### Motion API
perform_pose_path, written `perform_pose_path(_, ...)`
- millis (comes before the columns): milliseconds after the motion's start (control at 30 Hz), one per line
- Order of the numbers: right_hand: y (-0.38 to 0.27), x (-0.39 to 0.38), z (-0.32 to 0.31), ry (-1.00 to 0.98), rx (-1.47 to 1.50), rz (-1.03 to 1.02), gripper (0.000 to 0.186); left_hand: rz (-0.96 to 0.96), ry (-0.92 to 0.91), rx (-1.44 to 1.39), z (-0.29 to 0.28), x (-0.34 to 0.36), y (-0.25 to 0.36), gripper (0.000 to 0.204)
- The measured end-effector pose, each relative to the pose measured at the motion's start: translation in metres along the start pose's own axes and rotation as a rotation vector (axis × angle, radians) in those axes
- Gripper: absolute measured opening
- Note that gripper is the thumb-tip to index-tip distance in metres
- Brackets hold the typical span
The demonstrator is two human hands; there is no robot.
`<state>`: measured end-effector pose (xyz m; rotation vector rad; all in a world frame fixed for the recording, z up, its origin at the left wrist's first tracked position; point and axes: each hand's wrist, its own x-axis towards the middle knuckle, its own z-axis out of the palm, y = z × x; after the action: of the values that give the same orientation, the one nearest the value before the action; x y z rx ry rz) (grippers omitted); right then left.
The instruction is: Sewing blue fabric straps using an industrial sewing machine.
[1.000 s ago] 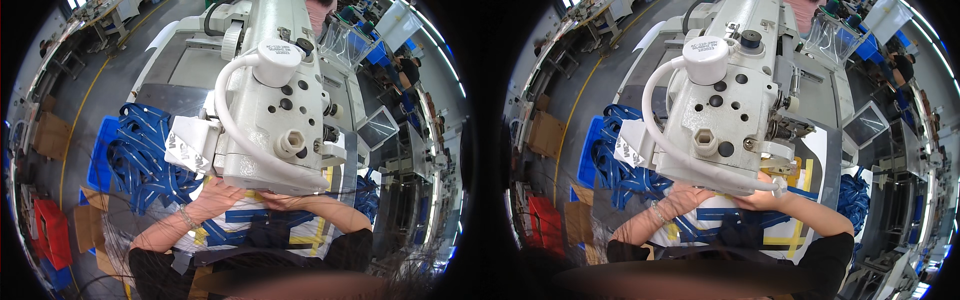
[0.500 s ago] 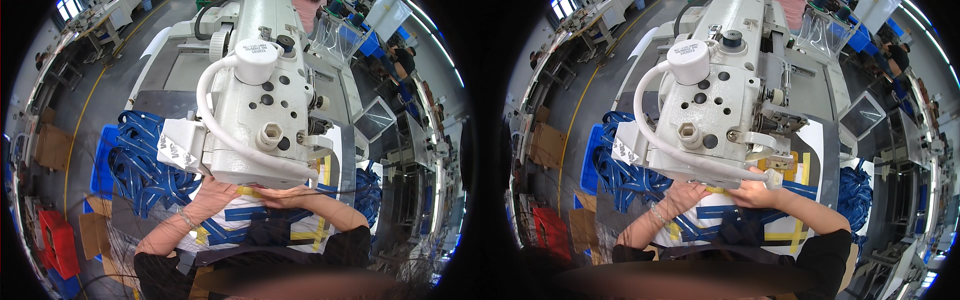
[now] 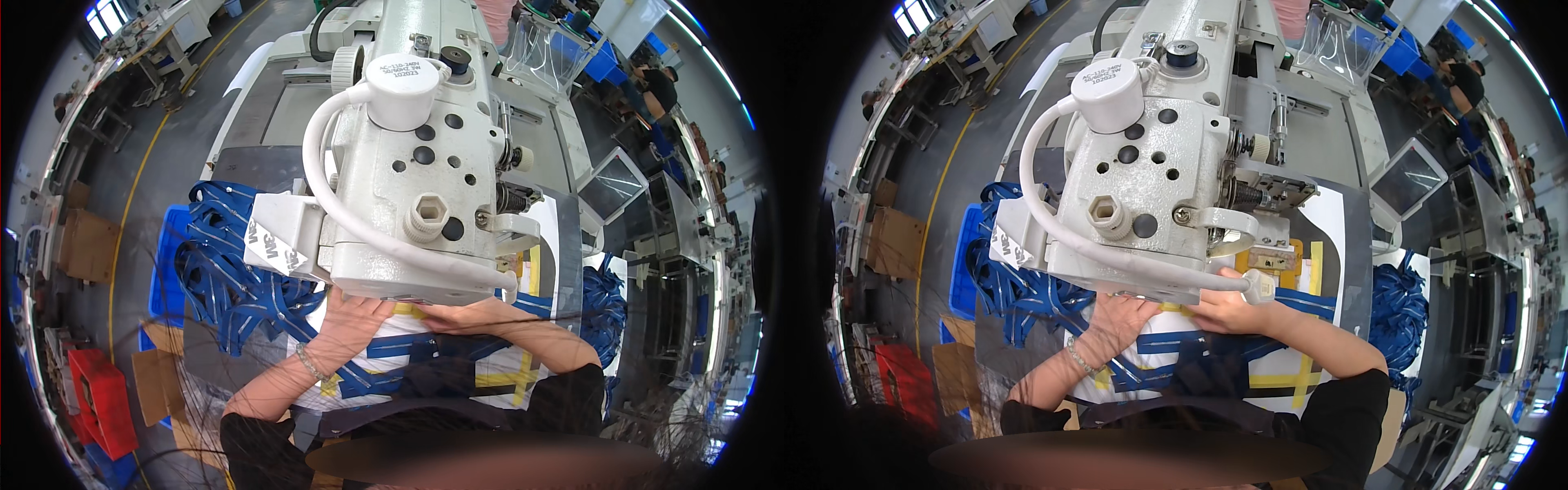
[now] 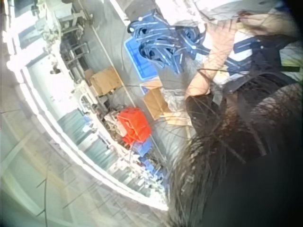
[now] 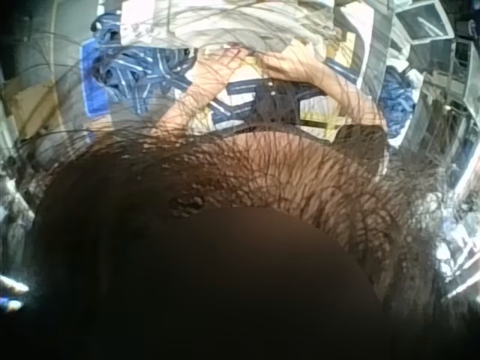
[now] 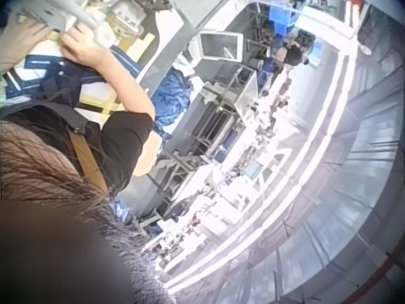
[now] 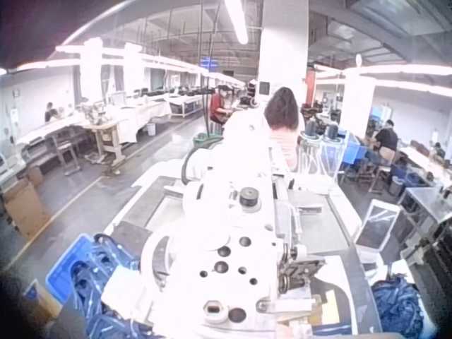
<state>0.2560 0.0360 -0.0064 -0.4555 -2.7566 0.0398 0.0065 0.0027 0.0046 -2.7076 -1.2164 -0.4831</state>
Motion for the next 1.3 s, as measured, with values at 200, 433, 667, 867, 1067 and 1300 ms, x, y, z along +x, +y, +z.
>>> perform_pose_path(200, -0.007, 0.007, -0.019, 0.053, 0.015, 0.061, 0.03, -0.02, -0.167, -0.013, 0.0, -0.007, 0.004, 0.031)
perform_pose_path(433, 0.0, 0.006, -0.009, 0.112, -0.089, -0.038, 0.03, -0.005, -0.095, 0.003, -0.001, -0.005, 0.003, 0.033)
perform_pose_path(667, -0.003, 0.01, -0.026, 0.087, -0.049, 0.093, 0.03, -0.028, -0.151, -0.07, 0.001, 0.0, 0.001, 0.033)
perform_pose_path(867, -0.002, 0.014, -0.03, 0.04, -0.01, 0.117, 0.031, -0.035, -0.18, -0.064, 0.004, -0.001, 0.001, 0.03)
perform_pose_path(1067, -0.002, 0.01, -0.025, 0.038, 0.01, 0.128, 0.028, -0.035, -0.193, -0.104, 0.005, -0.002, -0.001, 0.029)
perform_pose_path(1300, 0.002, 0.008, -0.016, 0.024, 0.003, 0.125, 0.026, -0.096, -0.054, -0.245, 0.001, 0.005, 0.001, 0.028)
